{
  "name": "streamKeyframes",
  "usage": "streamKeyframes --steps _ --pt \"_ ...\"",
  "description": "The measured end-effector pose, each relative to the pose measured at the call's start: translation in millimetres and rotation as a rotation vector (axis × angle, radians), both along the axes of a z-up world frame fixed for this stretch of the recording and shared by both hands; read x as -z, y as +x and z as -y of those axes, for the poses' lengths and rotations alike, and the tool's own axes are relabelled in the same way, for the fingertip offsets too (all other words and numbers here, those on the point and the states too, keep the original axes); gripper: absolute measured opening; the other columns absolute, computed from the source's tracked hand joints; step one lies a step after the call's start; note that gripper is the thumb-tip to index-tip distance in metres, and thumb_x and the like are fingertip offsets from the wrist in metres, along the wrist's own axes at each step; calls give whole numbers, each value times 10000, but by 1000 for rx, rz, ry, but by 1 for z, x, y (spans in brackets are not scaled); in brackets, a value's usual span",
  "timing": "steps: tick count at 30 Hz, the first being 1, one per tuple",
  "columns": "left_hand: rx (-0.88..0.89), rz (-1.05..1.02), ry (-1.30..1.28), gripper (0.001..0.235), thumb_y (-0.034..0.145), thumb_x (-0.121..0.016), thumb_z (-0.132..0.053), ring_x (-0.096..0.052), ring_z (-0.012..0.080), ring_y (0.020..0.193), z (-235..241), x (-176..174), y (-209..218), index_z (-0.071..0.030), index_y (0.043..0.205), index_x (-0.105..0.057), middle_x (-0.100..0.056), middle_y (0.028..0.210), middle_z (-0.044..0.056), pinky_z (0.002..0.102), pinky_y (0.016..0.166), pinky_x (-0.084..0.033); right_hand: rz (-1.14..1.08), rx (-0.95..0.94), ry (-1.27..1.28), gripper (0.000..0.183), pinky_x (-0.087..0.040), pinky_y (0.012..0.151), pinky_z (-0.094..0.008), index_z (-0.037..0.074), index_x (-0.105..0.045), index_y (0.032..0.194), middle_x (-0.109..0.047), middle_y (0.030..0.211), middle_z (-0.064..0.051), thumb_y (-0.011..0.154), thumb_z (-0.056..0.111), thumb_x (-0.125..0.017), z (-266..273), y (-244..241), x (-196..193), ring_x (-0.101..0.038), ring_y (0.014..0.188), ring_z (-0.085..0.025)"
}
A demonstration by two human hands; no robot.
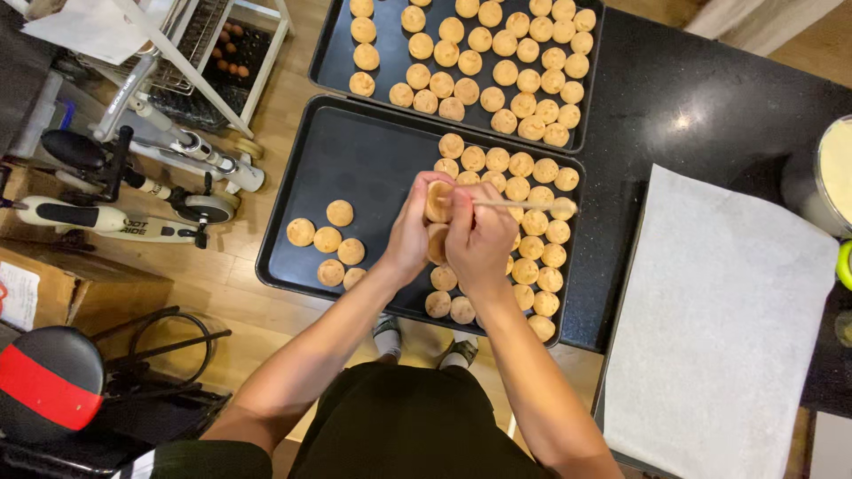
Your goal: The person uses a wooden skewer to insert into the center of small round biscuits arranged on baking sheets. They pick up a biscuit, insert the skewer, and place it back on the tray, repeating this process for multiple items.
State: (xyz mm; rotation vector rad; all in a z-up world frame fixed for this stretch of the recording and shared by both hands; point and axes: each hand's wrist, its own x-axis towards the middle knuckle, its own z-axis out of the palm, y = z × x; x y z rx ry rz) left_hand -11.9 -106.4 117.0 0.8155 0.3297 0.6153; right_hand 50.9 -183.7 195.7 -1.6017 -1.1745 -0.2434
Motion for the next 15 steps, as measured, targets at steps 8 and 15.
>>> streamKeyframes --steps 8,15 --pt "14 -64 110 408 1154 -249 -398 -551 131 889 -6 -1 -22 -100 1186 -525 -552 995 37 292 815 -486 -129 12 -25 217 -462 597 -329 -19 -633 865 -634 792 -100 1063 25 -555 8 -13 -13 -618 647 -203" --pt "53 -116 425 415 1157 -217 -369 -500 129 1033 -9 -15 -25 -74 1185 -506 -520 1079 64 282 978 -432 -45 -7 -25 186 -471 607 -317 -17 -637 885 -644 788 -110 1052 28 -568 2 -21 -7 -622 669 -212"
